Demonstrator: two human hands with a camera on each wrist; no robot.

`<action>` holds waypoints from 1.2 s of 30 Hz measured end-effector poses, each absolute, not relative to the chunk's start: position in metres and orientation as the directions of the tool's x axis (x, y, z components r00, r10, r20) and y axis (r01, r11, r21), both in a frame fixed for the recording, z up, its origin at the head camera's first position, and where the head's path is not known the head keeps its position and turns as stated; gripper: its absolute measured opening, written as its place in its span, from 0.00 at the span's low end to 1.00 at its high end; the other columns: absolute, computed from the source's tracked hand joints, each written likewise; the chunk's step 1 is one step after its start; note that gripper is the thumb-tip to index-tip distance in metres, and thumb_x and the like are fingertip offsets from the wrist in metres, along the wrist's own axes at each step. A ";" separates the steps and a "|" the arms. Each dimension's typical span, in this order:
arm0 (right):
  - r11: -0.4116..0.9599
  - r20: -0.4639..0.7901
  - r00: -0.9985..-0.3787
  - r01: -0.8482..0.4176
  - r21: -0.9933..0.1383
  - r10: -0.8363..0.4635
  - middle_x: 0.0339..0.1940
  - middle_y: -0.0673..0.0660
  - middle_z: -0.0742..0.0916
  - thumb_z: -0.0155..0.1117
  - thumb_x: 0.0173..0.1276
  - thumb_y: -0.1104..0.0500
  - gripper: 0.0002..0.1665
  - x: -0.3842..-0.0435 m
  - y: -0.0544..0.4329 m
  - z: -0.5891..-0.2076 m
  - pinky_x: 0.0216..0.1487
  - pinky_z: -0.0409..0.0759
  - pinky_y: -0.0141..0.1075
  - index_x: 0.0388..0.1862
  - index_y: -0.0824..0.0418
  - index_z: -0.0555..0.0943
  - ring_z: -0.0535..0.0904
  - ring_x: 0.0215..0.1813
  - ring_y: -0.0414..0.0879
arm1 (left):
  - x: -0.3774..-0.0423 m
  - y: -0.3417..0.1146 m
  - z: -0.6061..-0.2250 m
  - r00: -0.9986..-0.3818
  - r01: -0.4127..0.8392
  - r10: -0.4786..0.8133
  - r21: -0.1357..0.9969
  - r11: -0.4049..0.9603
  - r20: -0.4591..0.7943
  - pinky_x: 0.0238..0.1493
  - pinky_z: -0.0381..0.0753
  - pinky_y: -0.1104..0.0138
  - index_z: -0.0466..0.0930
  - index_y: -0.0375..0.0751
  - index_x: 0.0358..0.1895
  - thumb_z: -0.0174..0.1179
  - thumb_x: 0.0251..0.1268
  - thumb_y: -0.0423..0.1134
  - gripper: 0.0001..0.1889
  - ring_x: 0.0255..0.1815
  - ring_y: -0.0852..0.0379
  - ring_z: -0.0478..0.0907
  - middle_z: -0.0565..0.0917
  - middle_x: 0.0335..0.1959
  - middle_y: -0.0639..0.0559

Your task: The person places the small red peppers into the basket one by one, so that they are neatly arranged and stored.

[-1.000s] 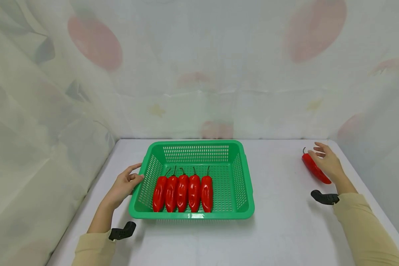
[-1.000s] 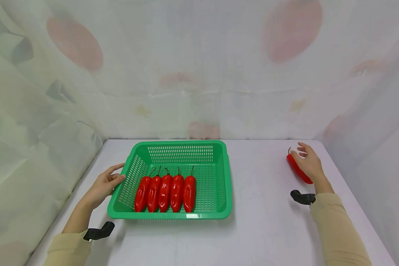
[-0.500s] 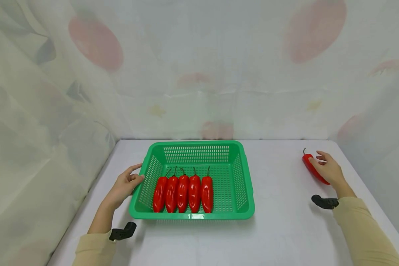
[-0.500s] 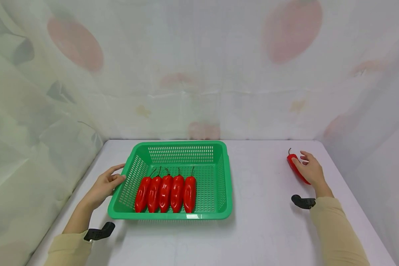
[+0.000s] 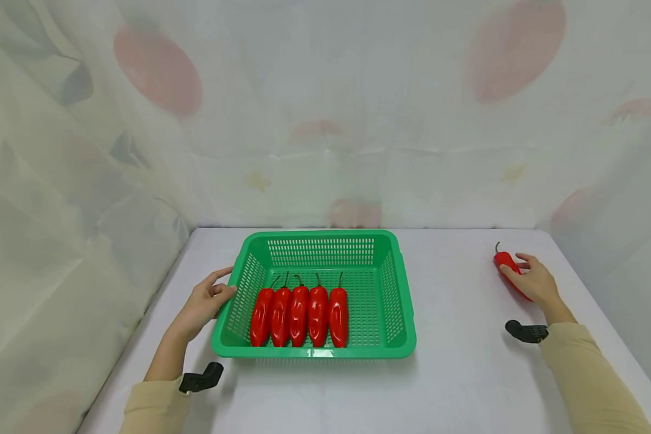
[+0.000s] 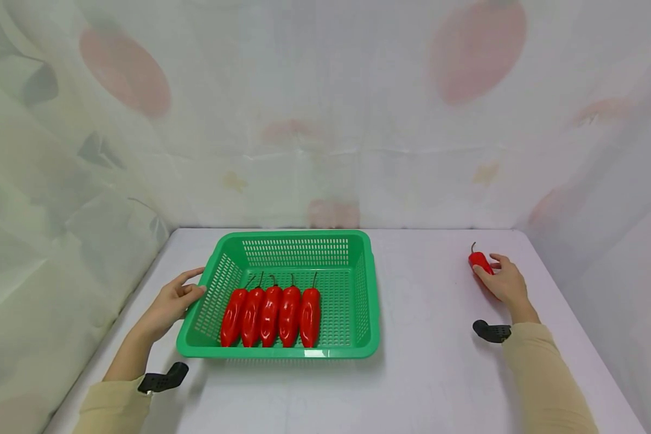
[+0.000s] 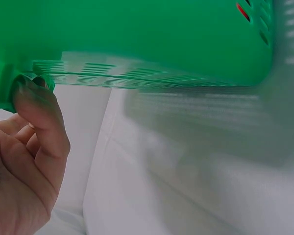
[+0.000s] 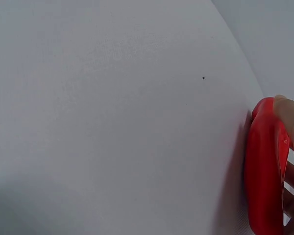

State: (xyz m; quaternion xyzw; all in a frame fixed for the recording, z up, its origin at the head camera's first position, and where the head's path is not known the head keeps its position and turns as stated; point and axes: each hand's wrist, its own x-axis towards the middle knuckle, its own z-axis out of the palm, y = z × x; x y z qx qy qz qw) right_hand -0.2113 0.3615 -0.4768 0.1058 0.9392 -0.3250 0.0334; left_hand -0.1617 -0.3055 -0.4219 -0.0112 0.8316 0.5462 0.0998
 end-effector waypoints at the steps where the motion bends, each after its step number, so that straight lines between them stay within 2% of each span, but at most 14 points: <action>1: 0.769 -0.133 -0.975 0.220 -0.600 0.176 0.59 0.78 0.65 0.47 0.68 0.40 0.45 -0.211 0.361 -0.477 0.53 0.68 0.62 0.68 0.73 0.51 0.61 0.58 0.71 | -0.162 -0.306 -0.423 -0.980 -0.123 0.091 0.905 0.408 -0.175 0.34 0.83 0.59 0.51 0.44 0.70 0.52 0.68 0.44 0.31 0.32 0.52 0.82 0.76 0.35 0.40; 8: 0.787 -0.143 -0.973 0.231 -0.573 0.182 0.57 0.78 0.65 0.48 0.68 0.41 0.44 -0.212 0.359 -0.478 0.52 0.67 0.63 0.66 0.75 0.53 0.61 0.57 0.72 | -0.162 -0.307 -0.424 -0.981 -0.116 0.094 0.905 0.410 -0.169 0.34 0.83 0.59 0.52 0.45 0.70 0.53 0.67 0.46 0.31 0.31 0.53 0.81 0.75 0.33 0.42; 21: 0.790 -0.168 -0.964 0.264 -0.553 0.205 0.57 0.79 0.65 0.47 0.68 0.41 0.43 -0.213 0.357 -0.481 0.52 0.68 0.63 0.65 0.75 0.55 0.60 0.56 0.72 | -0.163 -0.307 -0.423 -0.981 -0.112 0.097 0.901 0.418 -0.167 0.34 0.83 0.58 0.51 0.44 0.70 0.52 0.68 0.45 0.31 0.32 0.51 0.82 0.77 0.35 0.40; 36: 0.791 -0.103 -0.976 0.216 -0.573 0.193 0.56 0.77 0.67 0.48 0.68 0.42 0.42 -0.216 0.355 -0.471 0.48 0.70 0.61 0.65 0.75 0.56 0.62 0.54 0.70 | -0.162 -0.307 -0.423 -0.981 -0.113 0.095 0.899 0.422 -0.168 0.34 0.83 0.58 0.51 0.43 0.70 0.53 0.67 0.45 0.32 0.32 0.51 0.82 0.77 0.35 0.39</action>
